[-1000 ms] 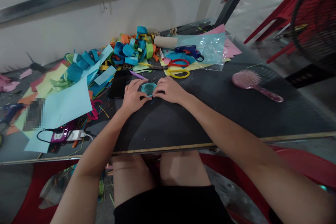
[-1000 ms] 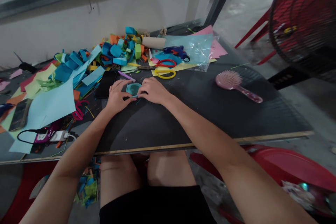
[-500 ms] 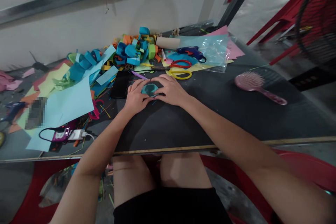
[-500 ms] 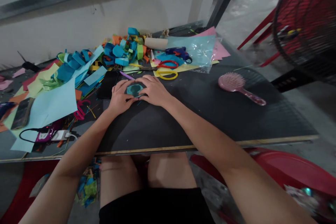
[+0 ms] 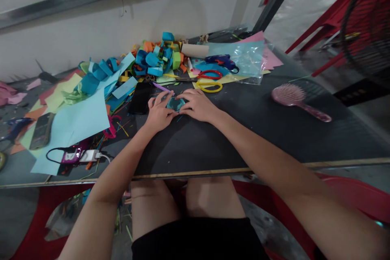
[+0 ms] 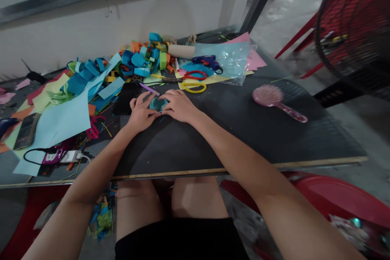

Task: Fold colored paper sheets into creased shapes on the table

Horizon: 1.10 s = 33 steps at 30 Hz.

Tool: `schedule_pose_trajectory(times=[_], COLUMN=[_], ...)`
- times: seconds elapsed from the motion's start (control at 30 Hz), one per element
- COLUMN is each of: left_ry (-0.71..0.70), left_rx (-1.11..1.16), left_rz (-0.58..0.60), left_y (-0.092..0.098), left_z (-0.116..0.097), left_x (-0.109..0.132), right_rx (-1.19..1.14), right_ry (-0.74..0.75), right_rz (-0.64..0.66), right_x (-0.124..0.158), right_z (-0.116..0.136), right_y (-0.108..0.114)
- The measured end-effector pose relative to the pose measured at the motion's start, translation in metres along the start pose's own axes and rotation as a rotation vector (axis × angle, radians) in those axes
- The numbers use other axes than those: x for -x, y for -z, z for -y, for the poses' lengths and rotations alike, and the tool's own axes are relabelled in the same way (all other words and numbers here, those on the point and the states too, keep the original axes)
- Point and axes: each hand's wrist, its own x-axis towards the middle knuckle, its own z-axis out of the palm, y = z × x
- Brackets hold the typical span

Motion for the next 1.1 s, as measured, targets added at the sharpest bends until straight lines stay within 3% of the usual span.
schedule_pose_trajectory(times=[0.33, 0.63, 0.8, 1.1], left_ry=[-0.042, 0.004, -0.002, -0.044], left_rx=[0.027, -0.021, -0.012, 0.040], left_rz=[0.010, -0.095, -0.063, -0.010], left_y=[0.001, 0.001, 0.000, 0.004], left_z=[0.005, 0.004, -0.002, -0.001], left_x=[0.000, 0.004, 0.004, 0.001], right_rx=[-0.027, 0.031, 0.061, 0.040], right_ry=[0.044, 0.004, -0.004, 0.026], right_rz=[0.057, -0.030, -0.065, 0.031], right_x=[-0.001, 0.002, 0.001, -0.003], right_z=[-0.003, 0.003, 0.006, 0.005], right_y=[-0.003, -0.003, -0.005, -0.001])
